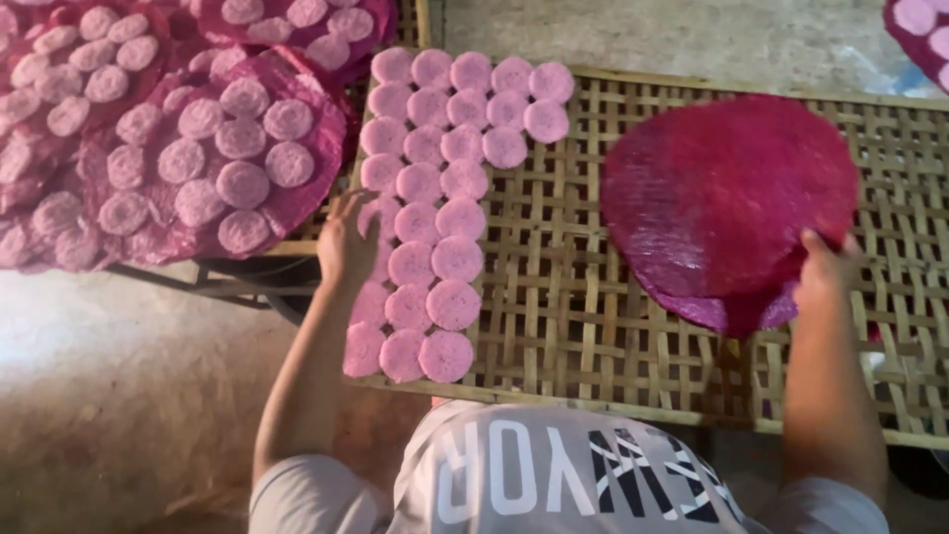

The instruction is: The person places pink circular discs from a pink mesh bag onto a woven bamboo tray, arranging them in neat rows. The person also handles a larger purple glittery disc, placing it on the tray.

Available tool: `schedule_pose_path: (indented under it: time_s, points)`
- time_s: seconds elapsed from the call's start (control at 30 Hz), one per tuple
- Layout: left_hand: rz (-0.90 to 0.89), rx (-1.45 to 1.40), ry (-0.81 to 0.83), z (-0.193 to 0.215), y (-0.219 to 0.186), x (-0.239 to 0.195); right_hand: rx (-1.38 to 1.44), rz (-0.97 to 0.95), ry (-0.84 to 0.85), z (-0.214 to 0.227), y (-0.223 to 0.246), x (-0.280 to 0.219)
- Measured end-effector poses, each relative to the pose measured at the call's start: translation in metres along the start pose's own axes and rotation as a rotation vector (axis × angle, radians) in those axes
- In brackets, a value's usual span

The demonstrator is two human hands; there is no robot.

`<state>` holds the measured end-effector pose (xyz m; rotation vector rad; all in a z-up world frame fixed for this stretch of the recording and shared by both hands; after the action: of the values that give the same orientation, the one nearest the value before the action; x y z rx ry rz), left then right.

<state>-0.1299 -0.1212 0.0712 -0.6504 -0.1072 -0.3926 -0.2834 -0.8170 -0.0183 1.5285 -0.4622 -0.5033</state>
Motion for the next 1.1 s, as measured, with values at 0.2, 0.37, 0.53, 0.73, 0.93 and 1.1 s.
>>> schedule_pose_path:
  time_s: [0.2,0.37,0.53,0.73,0.93,1.1]
  points:
    - [0.287,0.150,0.000,0.012,0.122,0.020,-0.495,-0.028,-0.121,-0.010,-0.004,-0.011]
    - [0.602,0.294,-0.014,-0.001,0.223,0.076,-0.746,0.339,-0.017,-0.102,0.005,-0.046]
    - [0.711,0.537,0.029,-0.013,0.275,0.122,-0.664,0.515,0.226,-0.249,0.010,-0.103]
    - [0.430,0.029,0.193,0.026,0.213,0.119,0.066,0.138,0.748,-0.428,0.003,-0.153]
    - [-0.107,-0.216,0.357,0.019,0.056,0.081,0.800,-0.476,0.876,-0.528,-0.016,-0.146]
    - [-0.035,-0.033,0.199,0.040,0.099,0.068,-0.440,-0.001,0.637,-0.476,-0.022,-0.081]
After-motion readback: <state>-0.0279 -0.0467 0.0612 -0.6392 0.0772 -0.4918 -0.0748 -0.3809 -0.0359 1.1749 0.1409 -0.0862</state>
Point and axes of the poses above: each hand's wrist, its own x-axis towards the middle knuckle, its own z-axis out of the back of the hand, y = z × x, the point moved 1 cm from there along x, towards the middle knuckle, and after that the axes turned 14 degrees about y, right-handed, at the moved point
